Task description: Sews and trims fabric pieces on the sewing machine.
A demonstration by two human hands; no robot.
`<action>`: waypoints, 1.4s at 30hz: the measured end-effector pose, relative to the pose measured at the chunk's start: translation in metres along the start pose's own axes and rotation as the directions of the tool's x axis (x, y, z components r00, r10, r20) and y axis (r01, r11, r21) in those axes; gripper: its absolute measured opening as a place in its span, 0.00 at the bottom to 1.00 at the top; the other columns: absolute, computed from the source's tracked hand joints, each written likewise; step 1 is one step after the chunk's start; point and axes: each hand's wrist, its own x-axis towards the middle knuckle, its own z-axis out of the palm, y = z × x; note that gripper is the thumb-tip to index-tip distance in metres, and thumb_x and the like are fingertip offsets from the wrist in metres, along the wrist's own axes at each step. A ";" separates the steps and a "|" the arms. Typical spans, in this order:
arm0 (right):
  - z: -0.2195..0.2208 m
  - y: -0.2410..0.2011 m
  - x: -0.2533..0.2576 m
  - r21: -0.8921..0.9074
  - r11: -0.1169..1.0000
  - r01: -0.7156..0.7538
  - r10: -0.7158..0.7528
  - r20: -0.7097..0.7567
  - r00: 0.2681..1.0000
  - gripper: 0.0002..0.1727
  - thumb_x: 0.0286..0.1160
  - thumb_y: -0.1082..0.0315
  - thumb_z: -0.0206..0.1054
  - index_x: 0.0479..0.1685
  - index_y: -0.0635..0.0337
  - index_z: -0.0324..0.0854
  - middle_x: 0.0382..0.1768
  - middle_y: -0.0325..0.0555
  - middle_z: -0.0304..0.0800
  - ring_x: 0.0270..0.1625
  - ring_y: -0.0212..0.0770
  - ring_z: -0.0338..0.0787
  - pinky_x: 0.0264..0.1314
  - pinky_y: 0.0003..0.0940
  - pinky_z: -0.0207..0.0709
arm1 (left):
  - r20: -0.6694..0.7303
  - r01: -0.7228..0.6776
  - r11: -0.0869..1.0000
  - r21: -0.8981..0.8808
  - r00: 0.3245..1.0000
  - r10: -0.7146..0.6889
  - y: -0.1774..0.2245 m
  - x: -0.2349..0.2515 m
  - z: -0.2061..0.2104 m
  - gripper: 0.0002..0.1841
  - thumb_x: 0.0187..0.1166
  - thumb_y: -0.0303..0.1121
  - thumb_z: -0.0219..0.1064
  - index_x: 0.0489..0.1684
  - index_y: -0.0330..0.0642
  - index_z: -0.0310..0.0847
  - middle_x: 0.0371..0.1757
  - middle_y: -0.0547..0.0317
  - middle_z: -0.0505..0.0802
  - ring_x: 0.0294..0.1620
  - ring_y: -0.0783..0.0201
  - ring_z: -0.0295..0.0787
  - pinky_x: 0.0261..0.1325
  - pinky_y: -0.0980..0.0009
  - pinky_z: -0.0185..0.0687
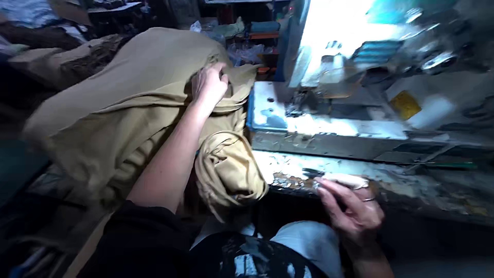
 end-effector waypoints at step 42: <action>0.034 -0.085 0.048 0.362 0.824 -0.436 0.151 0.601 0.785 0.13 0.87 0.70 0.59 0.45 0.73 0.85 0.41 0.26 0.91 0.47 0.08 0.86 0.58 0.14 0.81 | -0.281 -0.539 0.840 0.060 0.799 0.532 -0.023 -0.181 -0.100 0.11 0.64 0.16 0.71 0.40 0.37 0.94 0.41 0.49 0.90 0.37 0.56 0.90 0.35 0.61 0.86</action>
